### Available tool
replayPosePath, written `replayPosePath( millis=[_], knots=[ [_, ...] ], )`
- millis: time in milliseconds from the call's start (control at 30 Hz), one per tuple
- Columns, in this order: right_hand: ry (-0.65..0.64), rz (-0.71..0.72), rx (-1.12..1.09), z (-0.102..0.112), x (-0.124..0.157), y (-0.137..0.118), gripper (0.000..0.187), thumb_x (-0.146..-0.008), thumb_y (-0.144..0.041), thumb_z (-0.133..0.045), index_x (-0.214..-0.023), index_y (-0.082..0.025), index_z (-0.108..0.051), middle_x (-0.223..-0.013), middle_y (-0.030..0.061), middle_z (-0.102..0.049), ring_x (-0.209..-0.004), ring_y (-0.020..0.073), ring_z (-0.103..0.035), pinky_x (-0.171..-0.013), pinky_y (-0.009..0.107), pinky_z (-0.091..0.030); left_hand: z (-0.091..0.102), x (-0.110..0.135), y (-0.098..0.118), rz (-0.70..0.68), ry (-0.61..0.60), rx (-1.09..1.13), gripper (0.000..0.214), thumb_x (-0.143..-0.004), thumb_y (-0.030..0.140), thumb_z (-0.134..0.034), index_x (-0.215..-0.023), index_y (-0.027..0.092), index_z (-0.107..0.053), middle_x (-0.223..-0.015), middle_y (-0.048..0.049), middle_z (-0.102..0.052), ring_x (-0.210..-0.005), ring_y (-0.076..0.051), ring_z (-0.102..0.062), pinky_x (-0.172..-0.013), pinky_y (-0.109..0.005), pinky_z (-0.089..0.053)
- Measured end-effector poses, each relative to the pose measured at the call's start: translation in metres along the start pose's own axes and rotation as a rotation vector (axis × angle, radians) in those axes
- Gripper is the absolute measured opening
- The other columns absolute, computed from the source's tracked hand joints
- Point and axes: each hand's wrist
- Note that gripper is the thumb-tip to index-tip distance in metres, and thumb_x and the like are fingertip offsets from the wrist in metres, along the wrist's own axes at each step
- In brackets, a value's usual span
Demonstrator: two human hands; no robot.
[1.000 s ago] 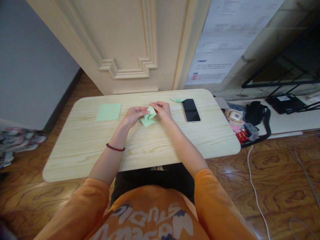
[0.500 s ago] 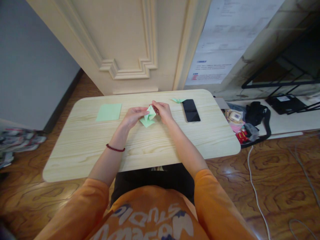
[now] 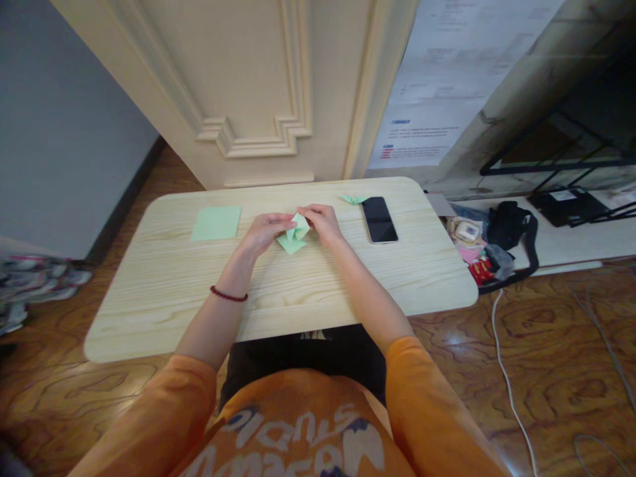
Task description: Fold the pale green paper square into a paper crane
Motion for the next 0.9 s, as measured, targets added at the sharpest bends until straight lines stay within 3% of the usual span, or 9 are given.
replayPosePath(
  millis=[500,800,900],
  knots=[
    [0.042,-0.010,0.005,-0.0016,-0.0006,-0.0020,0.026,-0.066,-0.042,-0.067,-0.062,-0.016,-0.066,-0.059,0.0010,-0.060,-0.055,0.0096,-0.048,-0.048,0.023,-0.028,0.0010,0.0002,-0.0005,0.009,0.007,0.013,0.047,-0.036,0.031,-0.094,-0.075,0.012,-0.076,-0.075,-0.0067,-0.075,-0.065,-0.016,-0.065,-0.074,-0.032,-0.051],
    [0.003,0.053,0.057,0.0004,-0.0018,0.0005,0.027,-0.062,-0.041,-0.074,-0.057,-0.017,-0.063,-0.048,-0.0038,-0.048,-0.050,0.0080,-0.038,-0.049,0.025,-0.029,-0.0002,0.0018,0.0019,0.008,0.015,-0.008,0.047,-0.034,0.031,-0.094,-0.074,0.013,-0.076,-0.073,-0.0065,-0.075,-0.065,-0.016,-0.065,-0.074,-0.032,-0.051],
    [0.004,0.040,0.070,0.0003,-0.0021,0.0007,0.025,-0.064,-0.039,-0.072,-0.060,-0.017,-0.064,-0.051,-0.0027,-0.050,-0.051,0.0091,-0.041,-0.049,0.025,-0.029,0.0003,0.0013,0.0011,0.006,0.006,-0.013,0.047,-0.035,0.032,-0.094,-0.074,0.013,-0.076,-0.075,-0.0069,-0.075,-0.065,-0.016,-0.065,-0.074,-0.032,-0.052]
  ],
)
Point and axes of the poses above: each hand's wrist, its own x-axis away from the middle knuckle, its own z-axis out of the back of the hand, y = z × x
